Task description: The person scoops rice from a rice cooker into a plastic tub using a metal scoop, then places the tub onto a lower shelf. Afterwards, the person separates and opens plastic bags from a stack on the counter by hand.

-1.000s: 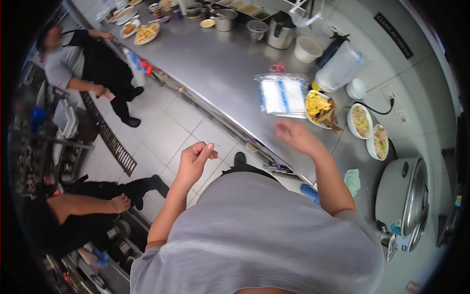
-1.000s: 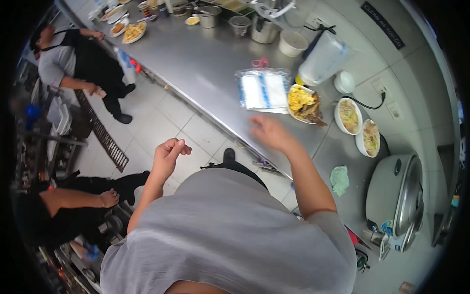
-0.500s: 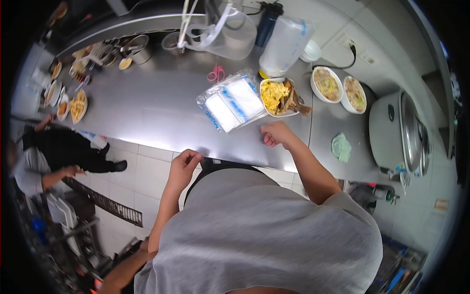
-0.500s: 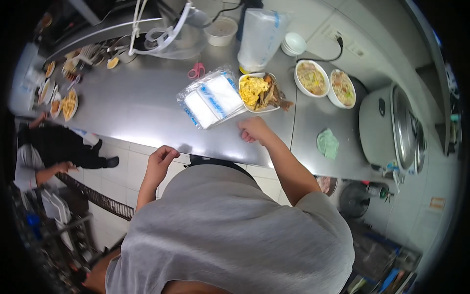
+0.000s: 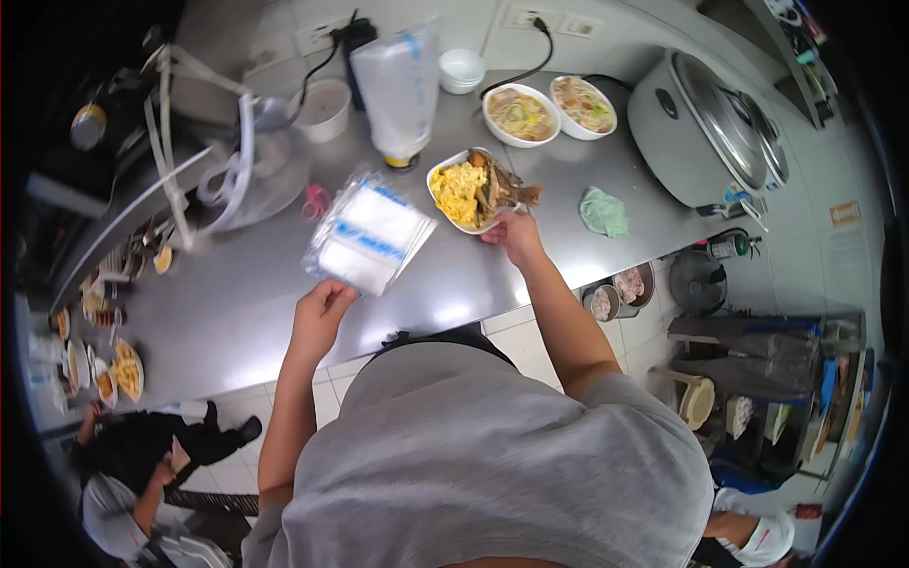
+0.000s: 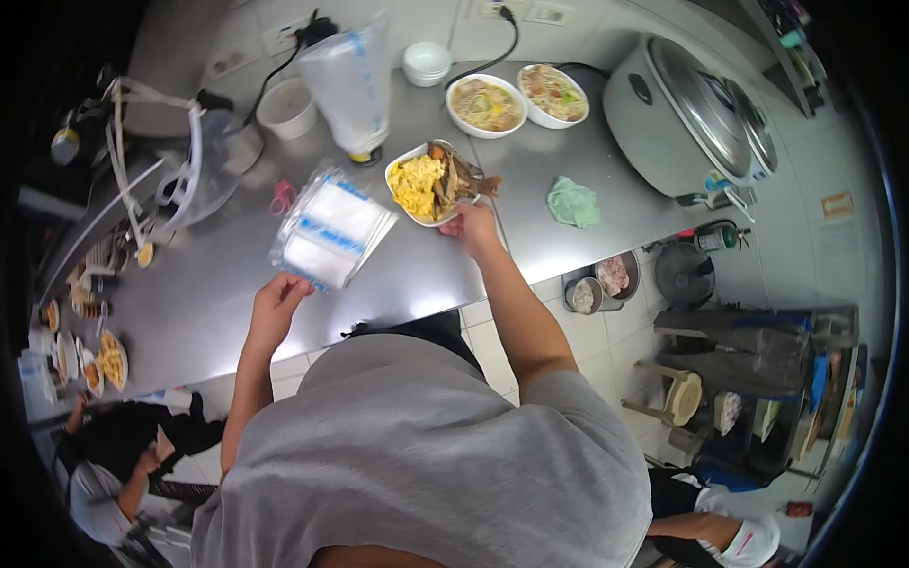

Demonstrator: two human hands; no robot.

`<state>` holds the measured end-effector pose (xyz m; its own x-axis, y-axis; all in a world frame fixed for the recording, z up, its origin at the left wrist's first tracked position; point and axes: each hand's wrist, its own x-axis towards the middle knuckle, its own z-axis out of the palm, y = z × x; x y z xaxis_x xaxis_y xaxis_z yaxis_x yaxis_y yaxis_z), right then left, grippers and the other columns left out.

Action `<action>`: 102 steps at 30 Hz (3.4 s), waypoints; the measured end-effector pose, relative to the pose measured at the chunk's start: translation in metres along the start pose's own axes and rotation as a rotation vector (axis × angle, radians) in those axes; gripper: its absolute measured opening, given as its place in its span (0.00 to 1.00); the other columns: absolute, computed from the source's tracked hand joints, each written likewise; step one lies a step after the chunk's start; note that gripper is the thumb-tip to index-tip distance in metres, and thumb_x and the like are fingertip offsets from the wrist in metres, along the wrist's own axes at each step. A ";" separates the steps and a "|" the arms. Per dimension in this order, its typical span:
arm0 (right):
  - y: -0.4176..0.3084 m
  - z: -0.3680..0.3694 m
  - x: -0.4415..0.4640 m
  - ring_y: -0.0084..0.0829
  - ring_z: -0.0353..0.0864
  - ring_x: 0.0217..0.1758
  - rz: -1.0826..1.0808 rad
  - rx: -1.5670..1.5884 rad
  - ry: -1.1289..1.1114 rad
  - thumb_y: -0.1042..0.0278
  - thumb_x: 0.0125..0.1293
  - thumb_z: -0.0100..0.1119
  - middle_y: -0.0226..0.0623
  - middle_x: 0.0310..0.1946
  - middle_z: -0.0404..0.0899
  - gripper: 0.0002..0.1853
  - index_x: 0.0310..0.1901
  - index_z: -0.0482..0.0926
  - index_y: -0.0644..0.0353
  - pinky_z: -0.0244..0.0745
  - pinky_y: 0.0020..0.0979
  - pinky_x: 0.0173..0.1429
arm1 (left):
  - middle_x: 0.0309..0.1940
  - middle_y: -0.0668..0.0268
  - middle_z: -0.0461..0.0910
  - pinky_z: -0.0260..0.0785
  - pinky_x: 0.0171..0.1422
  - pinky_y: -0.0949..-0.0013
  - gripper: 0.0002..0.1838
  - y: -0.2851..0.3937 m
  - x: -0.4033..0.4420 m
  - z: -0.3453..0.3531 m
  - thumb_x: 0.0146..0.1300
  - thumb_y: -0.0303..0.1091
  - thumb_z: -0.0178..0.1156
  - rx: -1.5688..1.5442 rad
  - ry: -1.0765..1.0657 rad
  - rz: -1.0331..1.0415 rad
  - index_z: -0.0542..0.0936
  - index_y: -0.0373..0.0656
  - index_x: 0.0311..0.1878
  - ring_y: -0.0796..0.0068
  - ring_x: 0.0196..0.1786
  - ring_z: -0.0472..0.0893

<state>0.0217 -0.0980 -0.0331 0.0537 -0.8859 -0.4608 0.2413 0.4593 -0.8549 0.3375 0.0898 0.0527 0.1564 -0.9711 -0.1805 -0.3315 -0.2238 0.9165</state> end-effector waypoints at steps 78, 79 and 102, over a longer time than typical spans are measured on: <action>-0.229 0.057 -0.105 0.42 0.70 0.59 -1.597 -1.192 -0.617 0.61 0.44 0.71 0.38 0.56 0.71 0.31 0.53 0.73 0.53 0.65 0.42 0.58 | 0.32 0.65 0.79 0.59 0.60 0.58 0.08 0.017 0.078 0.089 0.46 0.30 0.68 0.597 0.453 0.338 0.80 0.45 0.30 0.61 0.44 0.76; -0.215 0.065 -0.117 0.41 0.68 0.60 -1.544 -1.071 -0.828 0.61 0.44 0.71 0.37 0.56 0.71 0.31 0.53 0.73 0.53 0.63 0.43 0.59 | 0.32 0.66 0.79 0.59 0.60 0.58 0.07 0.025 0.074 0.088 0.47 0.31 0.68 0.606 0.443 0.365 0.80 0.45 0.30 0.62 0.44 0.76; -0.154 0.029 -0.113 0.35 0.80 0.32 -1.053 -0.509 -0.902 0.66 0.59 0.63 0.38 0.27 0.81 0.09 0.28 0.78 0.63 0.73 0.32 0.43 | 0.22 0.75 0.76 0.62 0.31 0.82 0.09 0.122 0.013 0.096 0.61 0.33 0.63 -0.285 0.071 0.339 0.80 0.40 0.27 0.88 0.26 0.70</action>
<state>0.0071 -0.0704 0.1573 0.6904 -0.4711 0.5490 0.2024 -0.6029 -0.7717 0.2091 0.0421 0.1283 0.1497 -0.9753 0.1623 -0.1066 0.1473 0.9833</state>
